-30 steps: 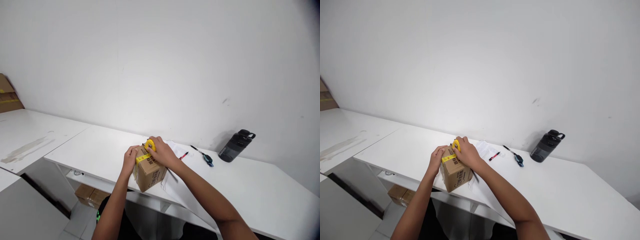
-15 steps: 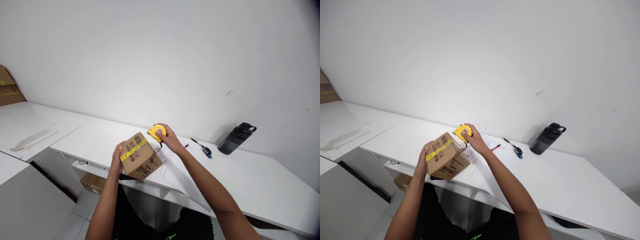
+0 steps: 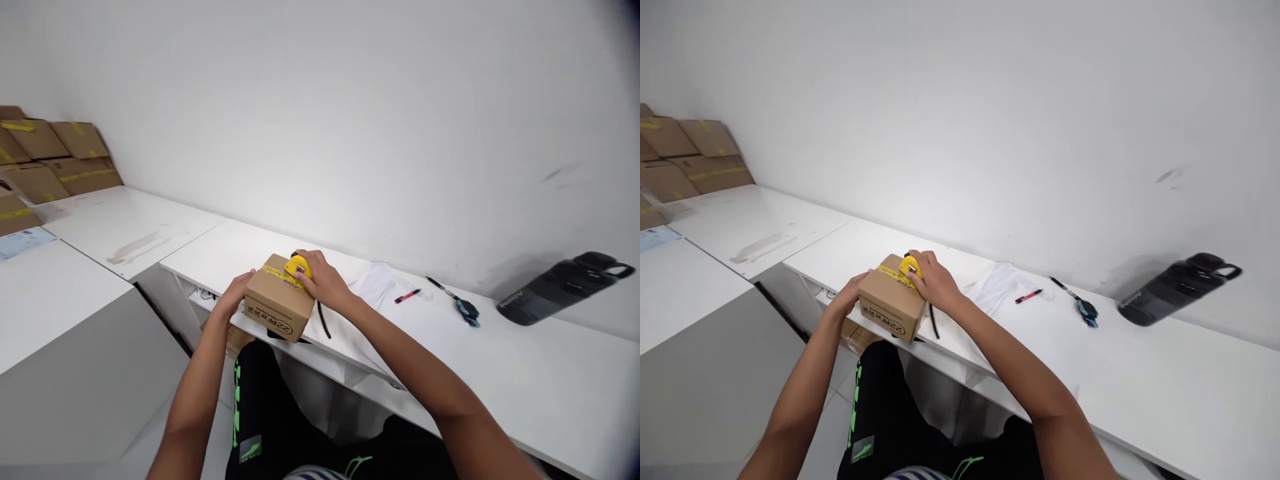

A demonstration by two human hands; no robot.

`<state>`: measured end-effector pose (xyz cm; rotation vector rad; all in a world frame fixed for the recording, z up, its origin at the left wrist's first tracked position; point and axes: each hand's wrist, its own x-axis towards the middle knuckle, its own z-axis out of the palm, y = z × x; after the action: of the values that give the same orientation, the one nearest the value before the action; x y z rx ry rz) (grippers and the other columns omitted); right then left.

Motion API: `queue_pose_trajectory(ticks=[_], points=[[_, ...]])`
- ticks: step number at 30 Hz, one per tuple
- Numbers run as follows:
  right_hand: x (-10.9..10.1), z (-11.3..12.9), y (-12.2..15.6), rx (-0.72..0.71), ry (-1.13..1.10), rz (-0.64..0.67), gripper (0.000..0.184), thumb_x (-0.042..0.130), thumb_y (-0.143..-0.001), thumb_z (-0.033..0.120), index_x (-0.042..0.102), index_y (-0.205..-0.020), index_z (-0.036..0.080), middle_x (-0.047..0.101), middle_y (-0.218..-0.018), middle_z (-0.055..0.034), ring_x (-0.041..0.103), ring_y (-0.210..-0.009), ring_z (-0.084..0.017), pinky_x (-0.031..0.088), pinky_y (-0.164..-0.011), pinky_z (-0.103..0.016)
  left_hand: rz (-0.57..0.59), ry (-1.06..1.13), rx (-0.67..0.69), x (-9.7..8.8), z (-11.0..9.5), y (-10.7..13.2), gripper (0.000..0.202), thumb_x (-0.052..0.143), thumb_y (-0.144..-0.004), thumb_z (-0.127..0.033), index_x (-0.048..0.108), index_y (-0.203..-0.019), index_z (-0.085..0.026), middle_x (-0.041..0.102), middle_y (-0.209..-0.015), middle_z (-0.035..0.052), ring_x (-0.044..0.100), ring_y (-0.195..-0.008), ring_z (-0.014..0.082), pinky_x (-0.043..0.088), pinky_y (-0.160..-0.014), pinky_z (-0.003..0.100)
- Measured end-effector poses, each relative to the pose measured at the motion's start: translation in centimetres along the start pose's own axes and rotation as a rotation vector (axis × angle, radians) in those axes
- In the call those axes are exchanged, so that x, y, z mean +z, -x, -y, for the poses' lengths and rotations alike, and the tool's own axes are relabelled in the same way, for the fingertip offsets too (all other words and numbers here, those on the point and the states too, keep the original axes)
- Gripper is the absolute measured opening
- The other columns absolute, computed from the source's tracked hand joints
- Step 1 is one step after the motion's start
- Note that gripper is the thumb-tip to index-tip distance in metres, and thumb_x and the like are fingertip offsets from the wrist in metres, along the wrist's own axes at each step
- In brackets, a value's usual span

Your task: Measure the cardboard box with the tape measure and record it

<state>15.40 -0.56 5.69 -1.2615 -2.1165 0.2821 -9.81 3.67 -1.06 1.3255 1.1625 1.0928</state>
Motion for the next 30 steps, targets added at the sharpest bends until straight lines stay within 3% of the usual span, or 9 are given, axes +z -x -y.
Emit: queue_pose_trajectory(ticks=[2, 4, 7, 10, 14, 18, 22, 26, 30], points=[[0.3, 0.8, -1.0, -0.027, 0.064, 0.070, 0.047, 0.043, -0.095, 0.036, 0.036, -0.140, 0.023, 0.046, -0.130, -0.0121, 0.056, -0.104, -0.024, 0.048, -0.085, -0.038, 0.057, 0.170, -0.027, 0.6, -0.2, 1.2, 0.067, 0.046, -0.079, -0.073, 0.070, -0.106, -0.016, 0.072, -0.097, 0.0105, 0.065, -0.088, 0.0252, 0.050, -0.079, 0.035], [0.4, 1.3, -1.8, -0.066, 0.059, 0.120, 0.046, 0.042, -0.095, 0.035, 0.036, -0.139, 0.023, 0.046, -0.129, -0.0118, 0.056, -0.103, -0.023, 0.048, -0.085, -0.037, 0.041, 0.293, 0.047, 1.5, -0.3, 2.2, 0.073, 0.040, -0.082, -0.075, 0.062, -0.123, -0.019, 0.068, -0.117, 0.0111, 0.063, -0.104, 0.0260, 0.048, -0.089, 0.035], [0.6, 1.7, -2.9, -0.123, 0.017, 0.149, 0.046, 0.041, -0.096, 0.034, 0.033, -0.140, 0.023, 0.043, -0.133, -0.0116, 0.054, -0.107, -0.022, 0.046, -0.090, -0.037, -0.083, 0.188, 0.226, 3.1, -0.2, 2.9, 0.070, 0.055, -0.080, -0.065, 0.054, -0.134, -0.020, 0.058, -0.135, 0.0102, 0.056, -0.119, 0.0264, 0.042, -0.100, 0.035], [0.9, 2.0, -3.7, -0.184, 0.020, 0.190, 0.045, 0.040, -0.097, 0.034, 0.033, -0.140, 0.025, 0.042, -0.135, -0.0105, 0.054, -0.108, -0.021, 0.044, -0.092, -0.037, -0.127, 0.068, 0.283, 4.5, -0.1, 2.7, 0.065, 0.066, -0.077, -0.051, 0.055, -0.132, -0.019, 0.059, -0.132, 0.0087, 0.055, -0.119, 0.0263, 0.041, -0.101, 0.035], [0.4, 2.2, -4.3, -0.198, 0.082, 0.262, 0.041, 0.041, -0.097, 0.032, 0.037, -0.137, 0.027, 0.046, -0.127, -0.0094, 0.058, -0.096, -0.020, 0.046, -0.085, -0.034, -0.131, 0.065, 0.284, 5.9, -0.1, 2.1, 0.057, 0.062, -0.080, -0.045, 0.058, -0.130, -0.019, 0.063, -0.127, 0.0066, 0.058, -0.115, 0.0261, 0.044, -0.098, 0.035], [-1.6, 1.9, -3.7, -0.152, 0.168, 0.316, 0.039, 0.043, -0.095, 0.031, 0.041, -0.134, 0.028, 0.049, -0.118, -0.0080, 0.058, -0.078, -0.017, 0.046, -0.074, -0.032, -0.238, 0.039, 0.300, 6.6, -0.3, 1.6, 0.046, 0.054, -0.084, -0.040, 0.066, -0.122, -0.017, 0.065, -0.128, 0.0070, 0.055, -0.121, 0.0263, 0.038, -0.106, 0.038], [-4.5, 0.5, -1.1, -0.090, 0.160, 0.310, 0.039, 0.043, -0.096, 0.033, 0.041, -0.134, 0.030, 0.051, -0.116, -0.0068, 0.059, -0.078, -0.017, 0.046, -0.072, -0.031, -0.297, -0.004, 0.277, 6.7, -0.4, 1.4, 0.041, 0.055, -0.084, -0.038, 0.069, -0.118, -0.019, 0.065, -0.127, 0.0059, 0.055, -0.122, 0.0259, 0.036, -0.109, 0.041], [-6.5, -1.3, 1.4, -0.046, 0.133, 0.274, 0.037, 0.041, -0.096, 0.035, 0.042, -0.133, 0.032, 0.052, -0.114, -0.0060, 0.060, -0.076, -0.017, 0.047, -0.069, -0.030, -0.260, -0.007, 0.269, 7.1, -0.4, 1.5, 0.044, 0.056, -0.084, -0.041, 0.067, -0.121, -0.020, 0.063, -0.131, 0.0056, 0.053, -0.125, 0.0258, 0.035, -0.109, 0.039], [-6.4, -1.8, 1.0, -0.104, 0.153, 0.271, 0.040, 0.044, -0.095, 0.033, 0.042, -0.135, 0.032, 0.052, -0.115, -0.0069, 0.060, -0.076, -0.017, 0.046, -0.069, -0.030, -0.178, 0.000, 0.256, 8.4, -0.7, 1.5, 0.050, 0.055, -0.085, -0.044, 0.062, -0.127, -0.019, 0.058, -0.136, 0.0064, 0.051, -0.127, 0.0257, 0.035, -0.109, 0.037]])
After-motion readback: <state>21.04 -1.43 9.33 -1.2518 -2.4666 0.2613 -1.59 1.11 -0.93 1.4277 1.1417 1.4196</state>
